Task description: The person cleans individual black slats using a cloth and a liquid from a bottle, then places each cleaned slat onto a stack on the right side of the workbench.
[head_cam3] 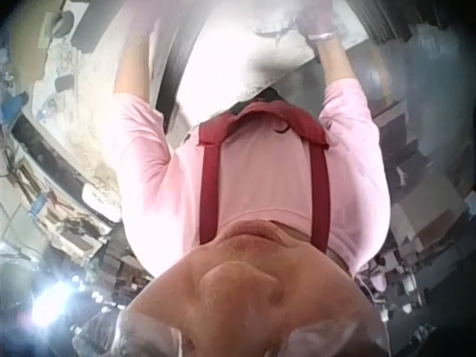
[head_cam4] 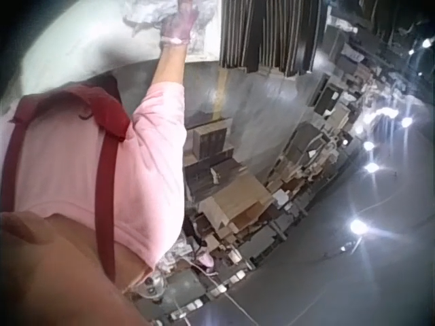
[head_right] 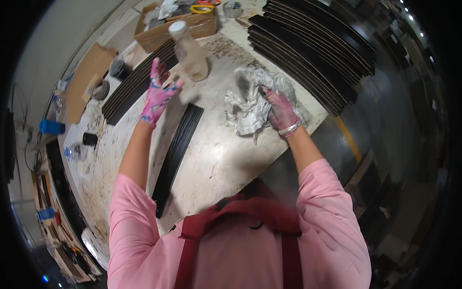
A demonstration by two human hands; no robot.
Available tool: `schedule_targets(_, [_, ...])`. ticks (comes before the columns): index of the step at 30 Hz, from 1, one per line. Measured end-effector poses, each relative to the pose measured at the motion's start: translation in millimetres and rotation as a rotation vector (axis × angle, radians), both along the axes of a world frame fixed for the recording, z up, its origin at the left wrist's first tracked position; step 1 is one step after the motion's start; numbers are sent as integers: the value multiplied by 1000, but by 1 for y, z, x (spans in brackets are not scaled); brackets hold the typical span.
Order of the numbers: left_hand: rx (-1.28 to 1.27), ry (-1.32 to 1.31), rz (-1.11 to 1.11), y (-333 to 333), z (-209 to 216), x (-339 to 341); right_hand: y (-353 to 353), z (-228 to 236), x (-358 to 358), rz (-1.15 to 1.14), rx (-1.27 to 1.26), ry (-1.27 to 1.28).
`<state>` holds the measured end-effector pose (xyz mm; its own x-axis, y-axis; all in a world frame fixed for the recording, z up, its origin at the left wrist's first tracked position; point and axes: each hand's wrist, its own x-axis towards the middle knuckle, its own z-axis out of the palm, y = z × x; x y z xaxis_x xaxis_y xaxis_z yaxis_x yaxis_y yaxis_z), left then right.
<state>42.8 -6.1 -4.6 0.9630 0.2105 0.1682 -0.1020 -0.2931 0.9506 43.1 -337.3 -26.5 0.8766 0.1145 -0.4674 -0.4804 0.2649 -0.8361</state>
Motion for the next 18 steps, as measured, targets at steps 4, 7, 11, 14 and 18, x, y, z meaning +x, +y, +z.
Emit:
schedule_targets(4, [-98,-267,-127,-43,-21,77,-29,-41,11,111,653,-41])
schedule_targets(7, [-16,-153,93,-58,-27,95,-36,-54,7,166,433,-360])
schedule_targets(11, [444,-207,-76,-62,-19,78,-58,-64,7,207,-408,-938])
schedule_targets(14, [1066,-255,-341,-59,28,39,-34,-45,-2,161,68,-299])
schedule_targets(18, [1366,-388,-384,-52,53,11,-24,-29,-10,332,-84,-414])
